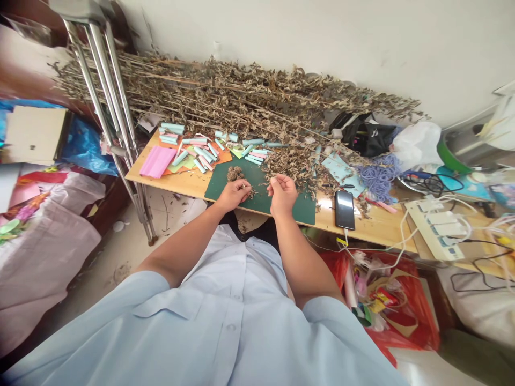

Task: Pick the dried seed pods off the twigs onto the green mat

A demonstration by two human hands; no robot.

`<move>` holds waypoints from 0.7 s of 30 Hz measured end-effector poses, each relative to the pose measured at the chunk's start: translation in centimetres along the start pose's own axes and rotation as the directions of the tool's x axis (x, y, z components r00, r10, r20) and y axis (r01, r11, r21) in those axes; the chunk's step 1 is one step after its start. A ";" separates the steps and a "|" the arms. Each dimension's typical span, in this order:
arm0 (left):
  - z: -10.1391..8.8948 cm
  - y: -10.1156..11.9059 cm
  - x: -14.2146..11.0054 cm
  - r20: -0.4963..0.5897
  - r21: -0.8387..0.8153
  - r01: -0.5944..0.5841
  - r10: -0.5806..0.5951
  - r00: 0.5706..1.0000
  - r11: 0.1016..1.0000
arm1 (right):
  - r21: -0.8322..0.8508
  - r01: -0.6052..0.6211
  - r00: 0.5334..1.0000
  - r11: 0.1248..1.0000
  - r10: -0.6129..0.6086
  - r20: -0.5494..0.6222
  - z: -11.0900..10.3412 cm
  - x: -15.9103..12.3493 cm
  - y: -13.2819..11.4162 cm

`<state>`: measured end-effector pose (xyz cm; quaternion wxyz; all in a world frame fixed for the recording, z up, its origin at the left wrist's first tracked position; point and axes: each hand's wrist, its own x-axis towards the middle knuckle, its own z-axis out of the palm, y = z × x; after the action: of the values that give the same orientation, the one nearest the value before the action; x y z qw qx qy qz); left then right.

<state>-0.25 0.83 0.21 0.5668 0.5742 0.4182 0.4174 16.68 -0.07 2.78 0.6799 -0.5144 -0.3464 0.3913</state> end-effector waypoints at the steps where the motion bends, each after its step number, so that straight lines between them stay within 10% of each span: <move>1: 0.0 0.1 0.0 0.000 -0.001 0.001 -0.001 1.000 1.000 | -0.005 0.009 1.000 1.000 -0.009 -0.003 -0.2 0.2 0.1; 21: -0.1 0.5 -0.2 -0.003 0.040 0.007 -0.007 1.000 0.999 | 0.023 -0.019 0.990 1.000 0.016 0.142 0.0 -0.8 -0.1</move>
<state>-0.37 0.68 0.72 0.5561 0.5834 0.4290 0.4079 16.29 -0.80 2.80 0.6564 -0.4798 -0.3846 0.4371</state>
